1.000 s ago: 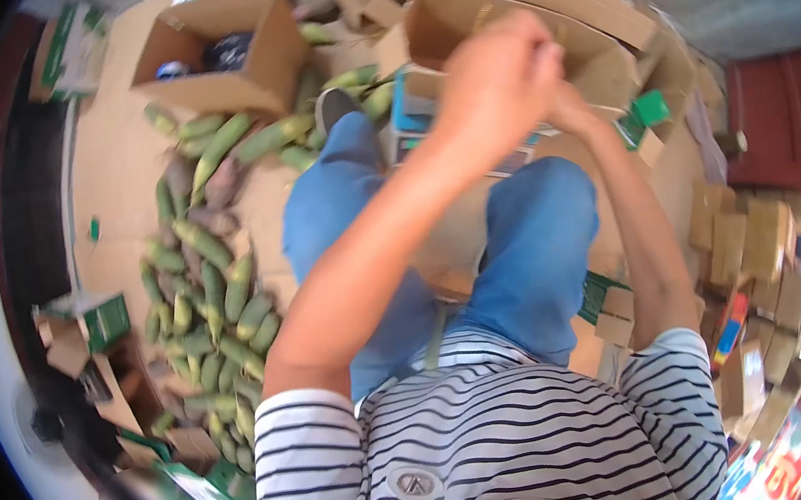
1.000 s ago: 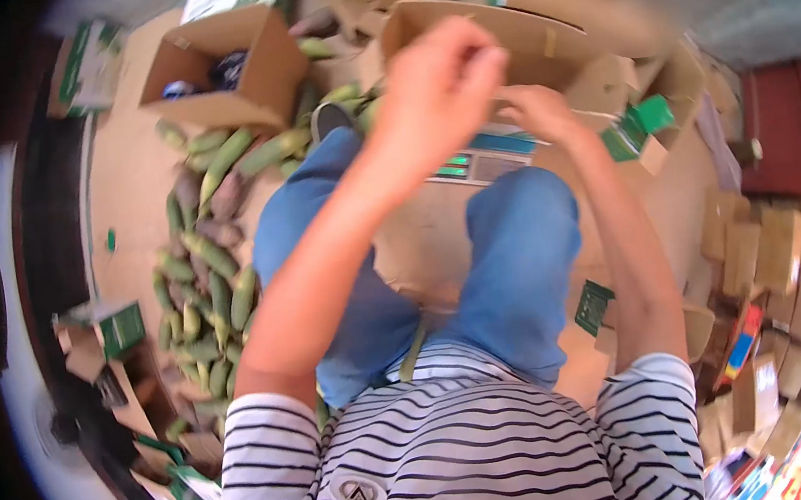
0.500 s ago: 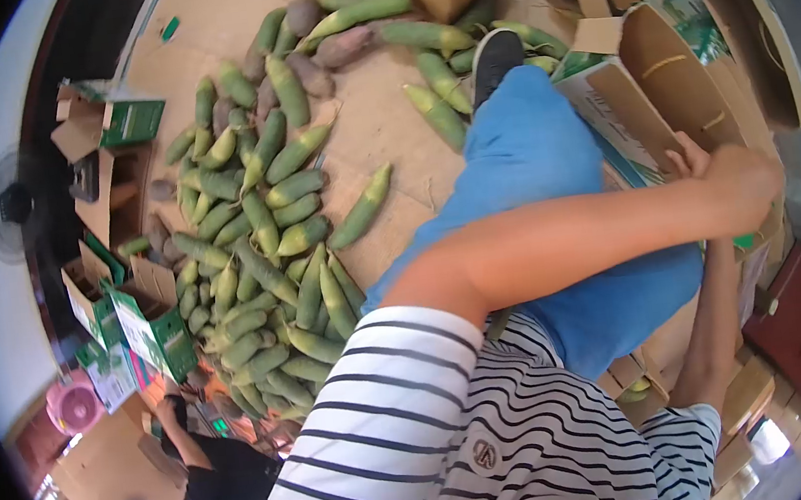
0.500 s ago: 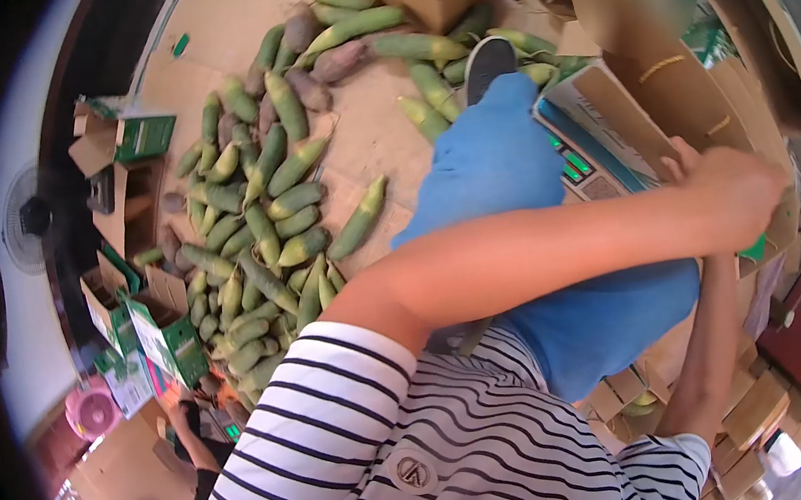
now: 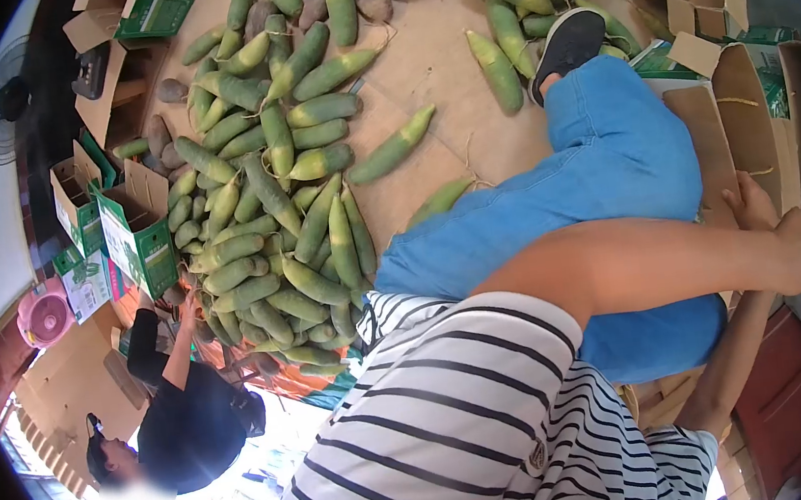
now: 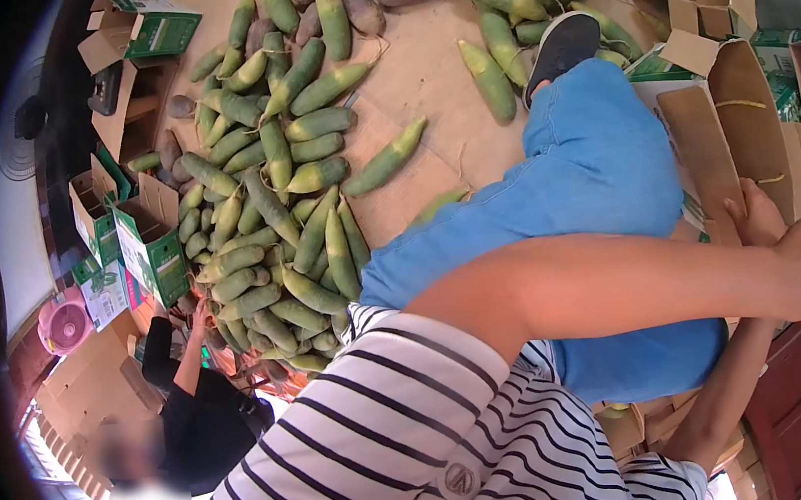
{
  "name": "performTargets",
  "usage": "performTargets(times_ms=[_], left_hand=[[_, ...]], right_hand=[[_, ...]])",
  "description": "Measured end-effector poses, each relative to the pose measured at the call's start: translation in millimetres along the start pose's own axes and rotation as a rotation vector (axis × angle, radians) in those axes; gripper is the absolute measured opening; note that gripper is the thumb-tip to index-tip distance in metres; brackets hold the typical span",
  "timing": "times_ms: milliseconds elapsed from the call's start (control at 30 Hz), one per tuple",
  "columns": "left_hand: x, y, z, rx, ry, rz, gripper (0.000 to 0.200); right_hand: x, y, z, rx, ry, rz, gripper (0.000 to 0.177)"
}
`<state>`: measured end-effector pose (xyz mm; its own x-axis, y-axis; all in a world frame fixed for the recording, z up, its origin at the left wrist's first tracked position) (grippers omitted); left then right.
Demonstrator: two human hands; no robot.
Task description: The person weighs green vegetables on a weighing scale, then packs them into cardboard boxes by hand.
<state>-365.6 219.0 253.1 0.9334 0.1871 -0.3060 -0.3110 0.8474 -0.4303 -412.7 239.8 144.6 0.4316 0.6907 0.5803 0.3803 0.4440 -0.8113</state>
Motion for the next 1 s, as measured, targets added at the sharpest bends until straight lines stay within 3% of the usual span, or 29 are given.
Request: performTargets(times_ms=[100, 167, 267, 367, 400, 433, 467, 500, 533, 567, 600, 633, 700, 767, 1000], left_hand=[[7, -16, 4, 0.121, 0.016, 0.11, 0.012], [25, -49, 6, 0.272, 0.016, 0.121, 0.011], [76, -148, -5, 0.602, -0.006, 0.07, 0.012], [139, -205, -88, 0.572, -0.013, 0.642, 0.017], [178, -235, -124, 0.263, -0.133, 0.478, 0.022], [222, -249, -170, 0.439, -0.389, 0.397, 0.023], [276, -263, -212, 0.25, -0.499, 0.458, 0.024], [344, -277, -254, -0.265, -0.798, 0.207, 0.023], [416, -283, -283, -0.32, -1.009, 0.195, 0.026], [494, -284, -314, -0.469, -1.078, 0.146, 0.03], [549, -283, -320, -0.555, -1.311, -0.035, 0.035], [594, -280, -313, -0.545, -1.434, -0.074, 0.044], [659, -261, -302, -0.58, -1.565, -0.24, 0.064], [697, -237, -305, -0.521, -1.647, -0.296, 0.079], [664, -226, -293, -0.562, -1.958, -0.489, 0.113]], right_hand=[[-6, 11, 26, 0.013, -0.017, 0.038, 0.033], [-10, 22, 37, 0.117, 0.097, 0.042, 0.038], [-13, 20, 29, 0.204, 0.149, 0.102, 0.04], [-4, 24, 13, 0.244, 0.156, 0.163, 0.04], [-1, 24, 9, 0.256, 0.16, 0.183, 0.04], [0, 24, 7, 0.227, 0.155, 0.188, 0.04], [-1, 21, 5, 0.199, 0.151, 0.194, 0.04], [-2, 17, 4, 0.173, 0.149, 0.2, 0.039], [-2, 15, 0, 0.137, 0.153, 0.178, 0.039], [-2, 12, -4, 0.104, 0.156, 0.156, 0.039], [-3, 13, -6, 0.071, 0.158, 0.133, 0.038], [-4, 15, -1, 0.107, 0.161, 0.158, 0.037], [-7, 20, 15, 0.184, 0.167, 0.211, 0.033], [-6, 17, 7, 0.158, 0.179, 0.175, 0.035], [-3, 21, 11, 0.162, 0.151, 0.23, 0.037]])
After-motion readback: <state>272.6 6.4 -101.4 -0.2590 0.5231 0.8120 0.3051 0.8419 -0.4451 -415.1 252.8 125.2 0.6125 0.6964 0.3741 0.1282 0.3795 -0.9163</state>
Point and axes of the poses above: each hand's wrist, its own x-axis away from the middle knuckle, its own y-axis out of the palm, z = x × y, the point moved 5 cm from there along -x, towards the middle knuckle
